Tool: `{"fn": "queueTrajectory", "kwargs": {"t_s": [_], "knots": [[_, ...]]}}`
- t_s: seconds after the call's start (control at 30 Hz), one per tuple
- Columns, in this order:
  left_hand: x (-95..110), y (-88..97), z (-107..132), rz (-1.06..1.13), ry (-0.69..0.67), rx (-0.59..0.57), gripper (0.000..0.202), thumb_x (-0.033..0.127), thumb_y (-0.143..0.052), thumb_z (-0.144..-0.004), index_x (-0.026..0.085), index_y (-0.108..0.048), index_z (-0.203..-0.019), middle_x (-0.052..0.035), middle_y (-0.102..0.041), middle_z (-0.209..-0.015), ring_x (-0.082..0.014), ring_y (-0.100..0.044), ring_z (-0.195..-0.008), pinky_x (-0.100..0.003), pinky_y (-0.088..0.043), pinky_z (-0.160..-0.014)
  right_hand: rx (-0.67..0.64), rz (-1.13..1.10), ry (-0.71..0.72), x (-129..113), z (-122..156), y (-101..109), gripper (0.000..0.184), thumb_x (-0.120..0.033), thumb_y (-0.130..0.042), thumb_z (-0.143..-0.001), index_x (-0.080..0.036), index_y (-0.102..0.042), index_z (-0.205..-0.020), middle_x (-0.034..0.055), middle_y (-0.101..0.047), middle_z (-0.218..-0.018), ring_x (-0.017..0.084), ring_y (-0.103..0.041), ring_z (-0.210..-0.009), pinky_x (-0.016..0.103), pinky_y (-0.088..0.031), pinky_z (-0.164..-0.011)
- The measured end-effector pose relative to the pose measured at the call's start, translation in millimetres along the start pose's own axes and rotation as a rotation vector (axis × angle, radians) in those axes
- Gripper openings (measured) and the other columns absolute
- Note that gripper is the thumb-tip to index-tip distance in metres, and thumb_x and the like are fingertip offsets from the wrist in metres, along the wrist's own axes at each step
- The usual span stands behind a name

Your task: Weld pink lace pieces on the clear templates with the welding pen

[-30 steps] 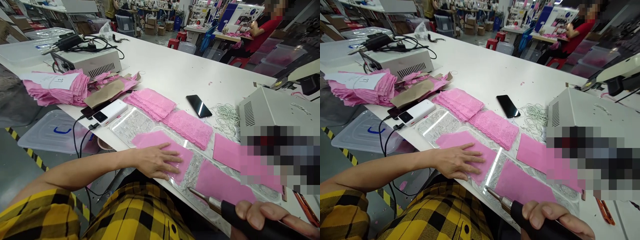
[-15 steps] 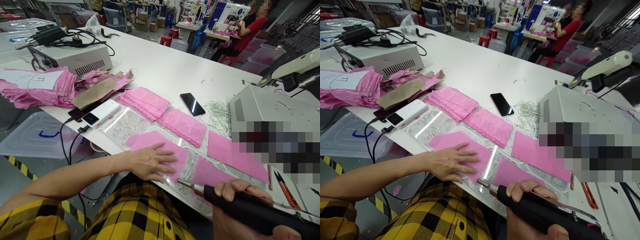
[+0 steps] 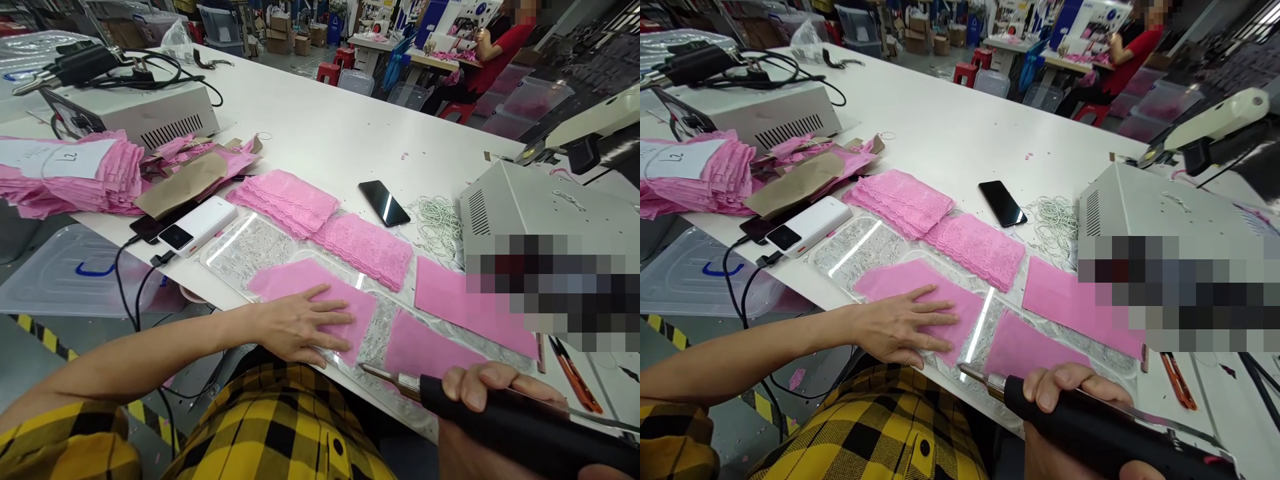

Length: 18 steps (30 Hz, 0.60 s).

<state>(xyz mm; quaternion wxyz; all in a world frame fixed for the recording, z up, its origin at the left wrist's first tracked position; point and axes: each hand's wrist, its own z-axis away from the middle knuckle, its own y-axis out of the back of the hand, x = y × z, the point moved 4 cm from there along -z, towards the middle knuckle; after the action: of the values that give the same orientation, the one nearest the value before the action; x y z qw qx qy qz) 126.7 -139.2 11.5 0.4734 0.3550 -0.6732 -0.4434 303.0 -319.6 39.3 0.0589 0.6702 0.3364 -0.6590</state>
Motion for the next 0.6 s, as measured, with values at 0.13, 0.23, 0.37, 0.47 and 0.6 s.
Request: {"fn": "queueTrajectory", "kwargs": {"t_s": [0.13,0.23,0.37,0.47,0.6], "knots": [[0,-1.0,0,-0.005,-0.006,0.007,0.044,0.048,-0.044,-0.097,0.026,-0.056,-0.133,-0.0114,-0.038,-0.152,-0.0273,-0.029,-0.145,-0.055,-0.003,-0.119,-0.035,-0.014,0.029,1,3,-3,0.041,-0.063,-0.048,-0.069,-0.029,-0.060,-0.089,-0.0013,-0.045,-0.080,0.015,-0.038,-0.059,0.036,-0.034,-0.055],[0,-0.9,0,-0.011,-0.013,0.024,0.043,0.047,-0.045,-0.097,0.025,-0.057,-0.132,-0.0116,-0.039,-0.152,-0.0277,-0.030,-0.144,-0.055,-0.004,-0.119,-0.025,0.008,0.023,0,5,-9,0.040,-0.063,-0.049,-0.069,-0.029,-0.060,-0.088,-0.0013,-0.045,-0.079,0.015,-0.038,-0.059,0.036,-0.034,-0.055],[1,0.2,0,-0.017,-0.019,0.046,0.042,0.047,-0.049,-0.096,0.025,-0.059,-0.130,-0.0113,-0.041,-0.150,-0.0291,-0.034,-0.142,-0.056,-0.008,-0.119,0.002,0.010,-0.024,-5,8,-17,0.037,-0.062,-0.052,-0.070,-0.029,-0.059,-0.086,-0.0015,-0.044,-0.077,0.016,-0.040,-0.060,0.037,-0.037,-0.055],[1,1.2,0,-0.012,-0.023,0.056,0.042,0.047,-0.049,-0.096,0.025,-0.059,-0.130,-0.0118,-0.043,-0.149,-0.0299,-0.036,-0.141,-0.057,-0.010,-0.119,-0.015,0.026,-0.047,-7,10,-18,0.034,-0.061,-0.052,-0.073,-0.030,-0.059,-0.086,-0.0014,-0.045,-0.075,0.017,-0.043,-0.060,0.038,-0.042,-0.056],[1,1.3,1,-0.014,-0.020,0.056,0.042,0.046,-0.050,-0.096,0.025,-0.059,-0.131,-0.0111,-0.042,-0.150,-0.0298,-0.035,-0.141,-0.056,-0.010,-0.119,-0.025,0.071,0.023,-8,10,-20,0.031,-0.058,-0.053,-0.075,-0.028,-0.055,-0.080,-0.0015,-0.048,-0.076,0.016,-0.044,-0.057,0.036,-0.044,-0.054]]}}
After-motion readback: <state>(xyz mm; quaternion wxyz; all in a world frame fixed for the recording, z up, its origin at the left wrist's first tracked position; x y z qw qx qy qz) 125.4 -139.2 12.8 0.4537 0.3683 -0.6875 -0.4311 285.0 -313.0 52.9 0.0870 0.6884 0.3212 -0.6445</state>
